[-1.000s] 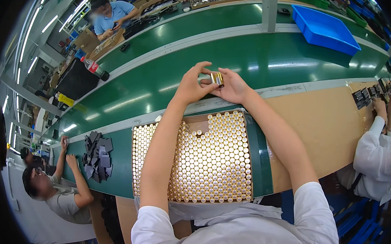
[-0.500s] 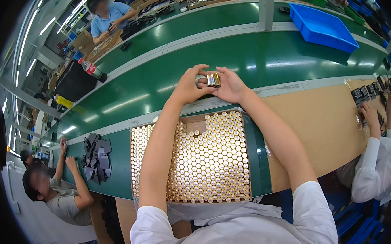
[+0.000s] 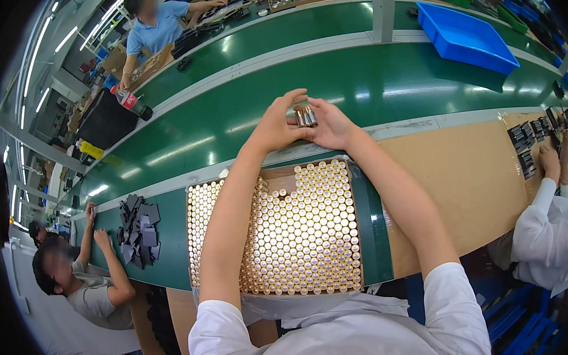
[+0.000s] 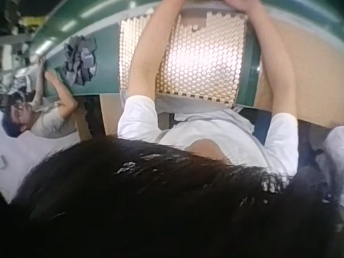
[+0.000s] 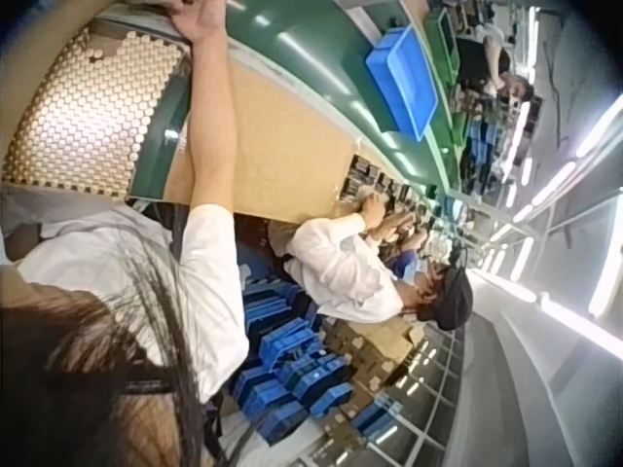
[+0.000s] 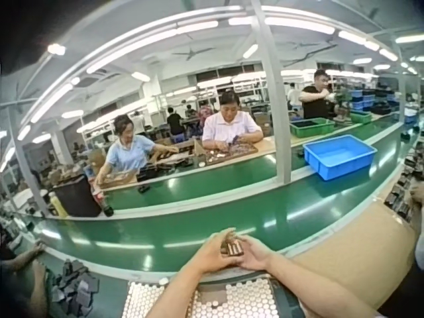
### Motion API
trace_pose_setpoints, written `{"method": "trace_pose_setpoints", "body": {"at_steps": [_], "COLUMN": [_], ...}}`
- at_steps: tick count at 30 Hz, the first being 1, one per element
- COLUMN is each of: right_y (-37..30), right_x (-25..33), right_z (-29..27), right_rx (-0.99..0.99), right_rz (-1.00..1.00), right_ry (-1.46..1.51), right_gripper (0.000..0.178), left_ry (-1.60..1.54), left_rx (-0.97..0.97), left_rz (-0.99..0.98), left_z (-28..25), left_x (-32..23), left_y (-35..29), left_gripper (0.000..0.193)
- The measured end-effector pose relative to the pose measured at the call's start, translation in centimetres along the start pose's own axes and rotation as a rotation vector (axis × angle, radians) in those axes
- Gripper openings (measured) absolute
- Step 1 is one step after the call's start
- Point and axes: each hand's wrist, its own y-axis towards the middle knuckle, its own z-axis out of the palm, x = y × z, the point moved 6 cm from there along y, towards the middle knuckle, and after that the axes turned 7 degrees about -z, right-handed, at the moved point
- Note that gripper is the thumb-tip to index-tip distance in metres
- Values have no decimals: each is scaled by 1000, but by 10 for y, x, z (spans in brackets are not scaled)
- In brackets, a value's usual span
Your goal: The person assembles battery packs by inserting cylindrical batteries into plastic housings by hand.
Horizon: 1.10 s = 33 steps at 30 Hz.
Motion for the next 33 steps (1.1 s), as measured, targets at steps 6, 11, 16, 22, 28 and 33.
{"method": "trace_pose_setpoints", "body": {"at_steps": [6, 11, 16, 22, 28, 33], "right_y": [1, -7, -3, 0, -2, -3], "right_x": [-7, 2, -6, -1, -1, -4], "right_z": [22, 17, 19, -3, 8, 19], "right_rx": [-199, -255, -271, -142, -79, -209], "right_rz": [-56, -71, -67, -74, -49, -41], "right_ry": [-100, -92, -132, -68, -64, -111], "right_gripper": [52, 51, 52, 53, 51, 50], "left_ry": [97, 172, 113, -24, 89, 140], "left_rx": [0, 44, -89, -16, -38, -1], "left_rz": [31, -29, 11, 55, 35, -23], "left_z": [-13, -7, -19, -3, -9, -15], "left_x": [15, 6, 7, -5, 2, 4], "left_y": [-8, -1, -6, -2, -5, -6], "left_gripper": [76, 80, 80, 75, 75, 77]}}
